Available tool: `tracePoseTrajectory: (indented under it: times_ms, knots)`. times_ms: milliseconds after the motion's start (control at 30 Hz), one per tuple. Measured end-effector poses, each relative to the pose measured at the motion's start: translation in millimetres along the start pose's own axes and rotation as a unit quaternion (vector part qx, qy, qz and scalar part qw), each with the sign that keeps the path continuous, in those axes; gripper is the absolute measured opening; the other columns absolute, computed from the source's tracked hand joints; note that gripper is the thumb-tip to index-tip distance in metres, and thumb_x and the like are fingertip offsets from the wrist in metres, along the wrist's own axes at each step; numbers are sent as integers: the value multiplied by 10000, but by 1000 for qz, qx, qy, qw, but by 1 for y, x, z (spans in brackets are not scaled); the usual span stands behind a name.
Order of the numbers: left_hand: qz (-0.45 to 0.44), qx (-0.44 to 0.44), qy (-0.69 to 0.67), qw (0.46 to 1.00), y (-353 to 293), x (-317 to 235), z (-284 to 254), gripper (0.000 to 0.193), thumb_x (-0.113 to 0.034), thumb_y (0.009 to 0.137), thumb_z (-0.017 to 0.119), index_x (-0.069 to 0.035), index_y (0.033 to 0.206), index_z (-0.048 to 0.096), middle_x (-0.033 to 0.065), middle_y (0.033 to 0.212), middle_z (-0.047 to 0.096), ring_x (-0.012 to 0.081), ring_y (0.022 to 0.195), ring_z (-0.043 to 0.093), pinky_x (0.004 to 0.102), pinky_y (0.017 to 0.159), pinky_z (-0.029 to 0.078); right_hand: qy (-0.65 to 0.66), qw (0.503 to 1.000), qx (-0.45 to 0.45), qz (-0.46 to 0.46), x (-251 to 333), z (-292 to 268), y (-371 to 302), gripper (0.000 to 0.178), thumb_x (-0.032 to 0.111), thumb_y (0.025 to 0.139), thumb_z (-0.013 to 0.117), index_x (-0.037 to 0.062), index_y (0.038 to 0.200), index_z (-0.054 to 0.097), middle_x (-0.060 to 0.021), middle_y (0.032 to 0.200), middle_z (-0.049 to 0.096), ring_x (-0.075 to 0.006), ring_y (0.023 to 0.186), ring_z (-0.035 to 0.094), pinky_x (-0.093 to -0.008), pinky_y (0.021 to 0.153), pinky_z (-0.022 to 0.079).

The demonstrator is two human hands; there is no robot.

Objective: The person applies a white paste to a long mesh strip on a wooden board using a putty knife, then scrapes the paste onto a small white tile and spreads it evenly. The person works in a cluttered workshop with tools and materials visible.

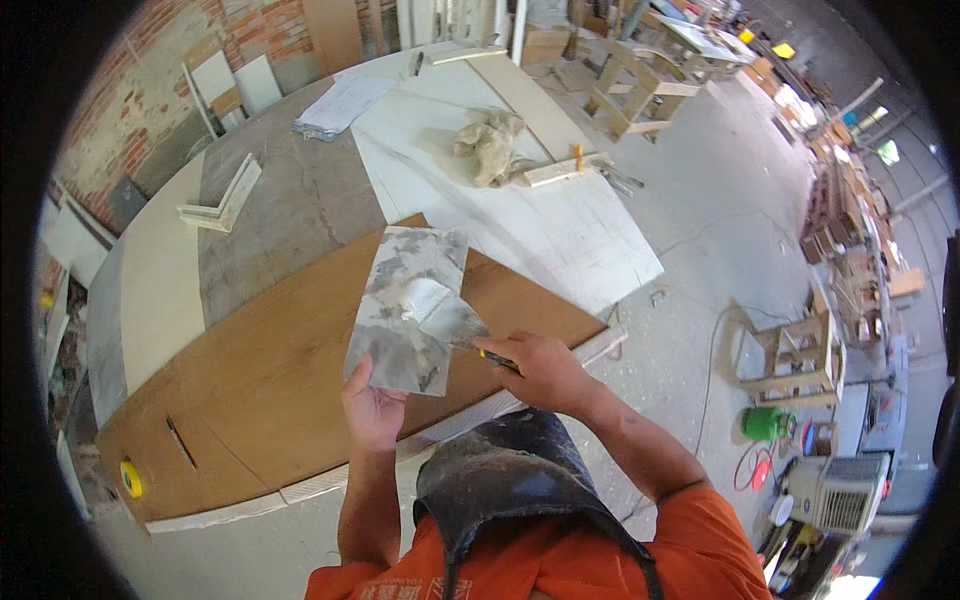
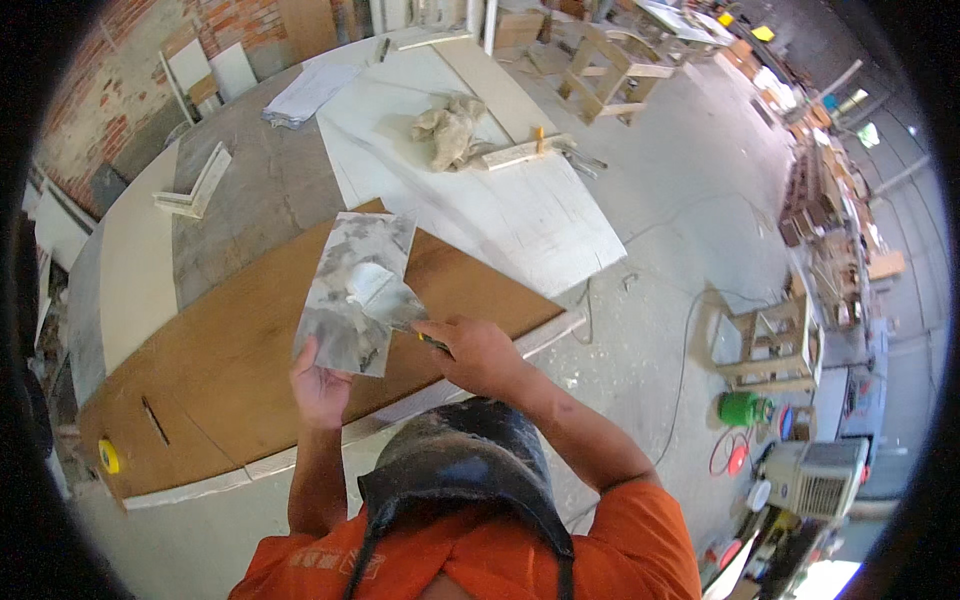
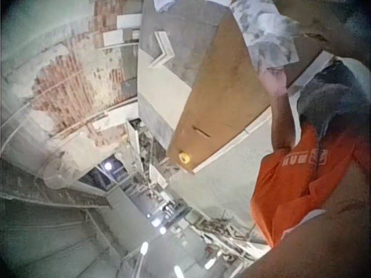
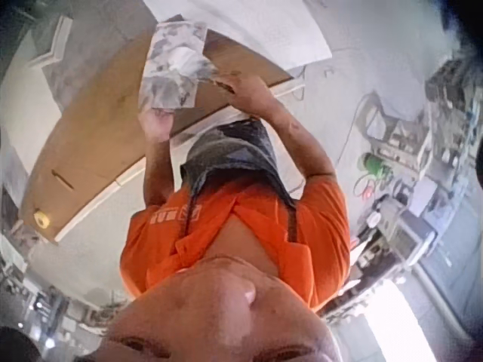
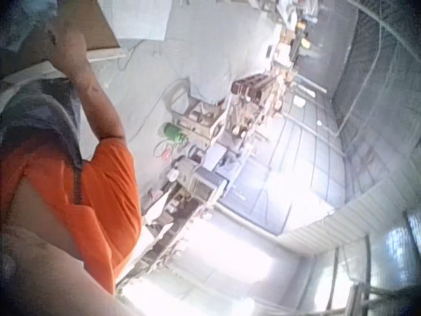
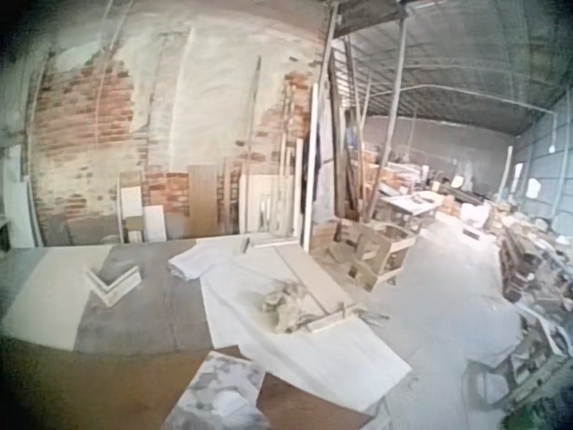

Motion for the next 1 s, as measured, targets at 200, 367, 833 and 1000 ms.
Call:
tracePoseTrajectory:
  times_ms: [200,367,833,1000]
  knots:
    - [65,-6,-101,993,83,42,35,391,-169,1033,532,-4,1388,522,157,1359,626,324,1246,619,473,1009,558,292,950,-32,105,-96,-58,15,735,159,899,747,70,1538,395,-183,1224,632,-180,988,653,-331,843,559]
    - [138,-66,-105,983,198,56,38,387,-213,1076,446,-10,1398,511,160,1405,594,339,1286,586,523,1078,506,283,931,-25,229,-236,-73,-33,706,118,893,745,66,1519,423,-179,1257,640,-215,963,686,-347,793,576]
    - [305,-93,-205,925,420,21,-19,400,-268,1008,617,-54,1343,569,132,1337,636,344,1223,611,582,1039,516,340,818,-79,458,-343,-81,-184,553,145,880,735,-30,1375,563,-164,1144,707,-210,883,711,-335,700,596]
    - [263,-185,-125,939,383,29,18,484,-285,959,662,-33,1348,522,173,1330,594,331,1171,602,510,1020,527,369,816,-75,439,-327,-54,-174,525,124,891,707,-22,1373,559,-164,1132,695,-219,862,707,-338,678,592]
Point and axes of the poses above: each hand's wrist, its own y-axis towards the middle knuckle, its own z-axis out of the palm, x = y × z, the point moved 4 cm from there along y, towards the middle knuckle
